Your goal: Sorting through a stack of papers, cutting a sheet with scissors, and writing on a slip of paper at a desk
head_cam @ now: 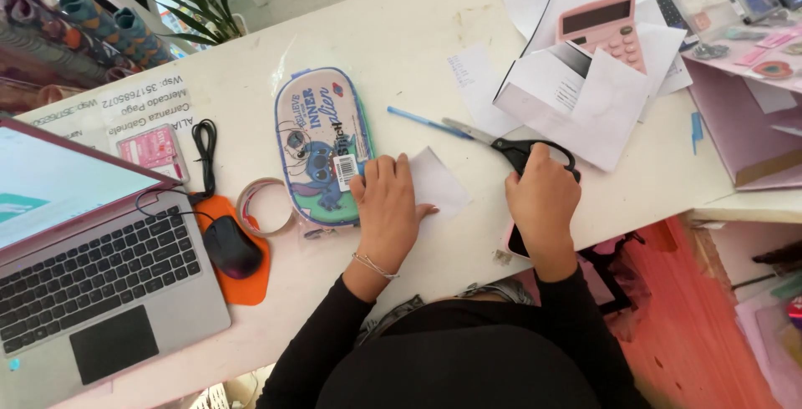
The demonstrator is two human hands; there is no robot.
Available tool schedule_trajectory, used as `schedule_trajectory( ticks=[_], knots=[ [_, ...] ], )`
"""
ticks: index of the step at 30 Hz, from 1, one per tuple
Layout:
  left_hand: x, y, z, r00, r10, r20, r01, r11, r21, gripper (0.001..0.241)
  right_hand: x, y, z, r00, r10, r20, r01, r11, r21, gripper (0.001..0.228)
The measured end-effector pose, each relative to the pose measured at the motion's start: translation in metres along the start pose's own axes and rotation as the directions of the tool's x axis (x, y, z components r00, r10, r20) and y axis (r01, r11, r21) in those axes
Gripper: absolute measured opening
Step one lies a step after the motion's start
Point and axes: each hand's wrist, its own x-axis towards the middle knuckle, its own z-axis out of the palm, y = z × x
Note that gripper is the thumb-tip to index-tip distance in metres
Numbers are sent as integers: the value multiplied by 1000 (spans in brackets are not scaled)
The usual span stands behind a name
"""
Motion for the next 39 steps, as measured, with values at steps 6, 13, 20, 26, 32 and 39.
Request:
schedule_trajectory(
  ticks=[6, 13, 20, 26, 32, 39],
  knots=[
    [4, -21, 34, 988, 50, -143, -75, 982, -176, 25, -6, -16, -21, 994, -96, -45, 97, 995, 27, 38],
    [1, -46, -17, 970, -208, -127, 40, 649, -760, 25, -19, -42, -29, 977, -197, 83, 140, 883, 448, 19],
    [2, -63, -20, 895, -418, 155, 200, 65, -978, 30, -40, -81, -23, 845, -444, 297, -55, 481, 875, 15],
    [-1, -83, -19, 845, -480, 237, 288, 35, -957, 36, -47, -83, -14, 790, -507, 343, -279, 201, 939, 38],
    [-4, -102, 7, 841, -533, 94, 229, 193, -954, 38, -54, -85, -5, 760, -575, 303, -415, -69, 907, 32],
    [-9, -89, -43, 786, -616, -53, 48, 147, -988, 22, -45, -72, 40, 683, -728, 61, -86, 2, 996, 36]
  ],
)
